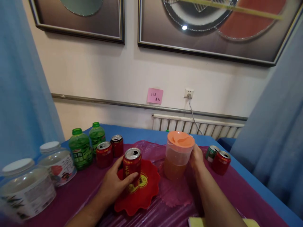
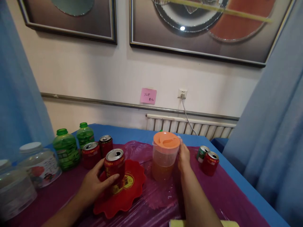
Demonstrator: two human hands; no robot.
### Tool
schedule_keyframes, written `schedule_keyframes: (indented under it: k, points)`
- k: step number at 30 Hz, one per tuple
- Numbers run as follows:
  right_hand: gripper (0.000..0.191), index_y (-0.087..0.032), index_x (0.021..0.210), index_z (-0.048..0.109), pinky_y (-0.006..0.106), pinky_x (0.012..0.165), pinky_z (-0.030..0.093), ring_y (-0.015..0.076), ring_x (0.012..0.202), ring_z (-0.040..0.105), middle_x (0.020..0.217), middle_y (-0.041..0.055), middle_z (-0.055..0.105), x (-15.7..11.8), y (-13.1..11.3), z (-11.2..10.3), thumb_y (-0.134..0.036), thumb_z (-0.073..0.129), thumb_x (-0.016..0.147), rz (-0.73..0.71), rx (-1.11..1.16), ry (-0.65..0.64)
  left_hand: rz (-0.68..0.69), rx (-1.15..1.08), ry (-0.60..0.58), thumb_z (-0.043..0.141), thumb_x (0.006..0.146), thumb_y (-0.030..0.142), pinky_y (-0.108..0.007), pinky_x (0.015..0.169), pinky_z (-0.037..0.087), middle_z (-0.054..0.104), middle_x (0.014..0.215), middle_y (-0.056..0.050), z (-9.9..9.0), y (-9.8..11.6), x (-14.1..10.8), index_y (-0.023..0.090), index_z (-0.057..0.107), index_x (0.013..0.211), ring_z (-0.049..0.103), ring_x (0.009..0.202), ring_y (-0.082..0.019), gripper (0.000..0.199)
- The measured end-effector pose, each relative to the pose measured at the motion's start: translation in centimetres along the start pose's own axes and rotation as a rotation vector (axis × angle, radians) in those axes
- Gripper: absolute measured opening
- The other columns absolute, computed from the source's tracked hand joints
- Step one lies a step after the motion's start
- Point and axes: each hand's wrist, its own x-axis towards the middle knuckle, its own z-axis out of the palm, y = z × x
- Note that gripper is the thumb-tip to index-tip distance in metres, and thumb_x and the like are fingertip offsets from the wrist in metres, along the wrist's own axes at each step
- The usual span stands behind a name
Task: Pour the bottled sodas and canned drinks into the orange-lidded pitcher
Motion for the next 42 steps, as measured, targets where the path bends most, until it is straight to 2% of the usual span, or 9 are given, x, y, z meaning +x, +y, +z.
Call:
schedule_keyframes:
  k: [5,12,16,20,24,26,32,38,42]
  points:
    - [0.053,-0.017,0.09,0.072,0.038,0.078,0.059,0.0255,0.085,0.073,0.084,0.0064,0.078,-0.2,0.6,0.0,-0.062,0.081,0.064,0.117,0.157,-0.132,0.001,-0.012,0.0,0.077,0.072,0.056,-0.051,0.108,0.049,0.067,0.135,-0.015,-0.1,0.8,-0.3,0.017,0.054,0.138,0.064,0.123,-0.036,0.081]
    - [0.052,-0.018,0.085,0.066,0.034,0.066,0.056,0.0207,0.071,0.068,0.073,0.001,0.073,-1.0,-0.3,0.1,-0.062,0.084,0.063,0.1,0.168,-0.098,-0.003,-0.089,-0.047,0.077,0.072,0.046,-0.049,0.106,0.051,0.069,0.132,-0.015,-0.1,2.4,-0.6,0.016,0.055,0.135,0.066,0.12,-0.034,0.073]
    - [0.055,-0.018,0.075,0.06,0.024,0.051,0.044,0.0115,0.051,0.052,0.058,-0.0066,0.06,-1.3,-1.9,0.3,-0.063,0.087,0.058,0.041,0.069,-0.049,0.013,-0.083,-0.036,0.079,0.07,0.044,-0.048,0.106,0.051,0.069,0.133,-0.013,-0.2,2.7,-0.8,0.018,0.057,0.134,0.066,0.122,-0.033,0.072]
    - [0.056,-0.018,0.06,0.052,0.021,0.047,0.029,0.0067,0.046,0.037,0.048,-0.0106,0.045,-1.8,-4.1,0.3,-0.061,0.087,0.059,-0.064,-0.104,-0.027,0.017,-0.044,-0.087,0.08,0.071,0.042,-0.047,0.11,0.048,0.066,0.138,-0.012,-0.1,2.6,-1.2,0.019,0.056,0.136,0.062,0.127,-0.032,0.073]
    - [0.057,-0.018,0.061,0.058,0.023,0.048,0.029,0.0095,0.048,0.039,0.049,-0.0078,0.048,-2.5,-6.2,0.4,-0.071,0.079,0.062,-0.185,-0.412,0.0,0.011,-0.017,-0.145,0.081,0.07,0.039,-0.047,0.111,0.047,0.066,0.138,-0.012,-0.1,2.7,-1.5,0.02,0.057,0.136,0.061,0.128,-0.033,0.073]
    - [0.057,-0.018,0.063,0.062,0.024,0.048,0.03,0.0111,0.05,0.041,0.05,-0.0068,0.048,-2.9,-7.1,0.6,-0.073,0.077,0.061,-0.197,-0.476,0.022,0.007,-0.016,-0.164,0.082,0.068,0.038,-0.048,0.111,0.047,0.065,0.139,-0.012,-0.1,2.8,-1.6,0.021,0.056,0.137,0.061,0.129,-0.033,0.076]
    - [0.058,-0.018,0.065,0.065,0.025,0.049,0.032,0.0129,0.051,0.043,0.051,-0.0045,0.051,-4.4,-9.2,0.9,-0.074,0.076,0.061,-0.234,-0.532,-0.008,0.044,-0.01,-0.184,0.083,0.065,0.032,-0.046,0.11,0.047,0.068,0.136,-0.011,-0.2,3.2,-1.7,0.022,0.06,0.135,0.063,0.125,-0.033,0.074]
    - [0.058,-0.017,0.068,0.07,0.027,0.052,0.035,0.0157,0.054,0.048,0.051,-0.0025,0.055,-5.5,-10.7,1.3,-0.074,0.078,0.057,-0.27,-0.62,-0.017,0.072,0.038,-0.195,0.084,0.064,0.038,-0.045,0.106,0.047,0.07,0.131,-0.011,-0.4,2.9,-1.6,0.023,0.065,0.13,0.064,0.119,-0.034,0.071]
    - [0.058,-0.018,0.067,0.07,0.027,0.052,0.035,0.016,0.055,0.049,0.052,-0.002,0.057,-6.1,-11.2,1.5,-0.075,0.077,0.056,-0.266,-0.638,-0.029,0.097,0.088,-0.255,0.085,0.064,0.039,-0.041,0.098,0.05,0.073,0.121,-0.008,-0.5,3.0,-1.6,0.023,0.068,0.124,0.067,0.109,-0.031,0.065]
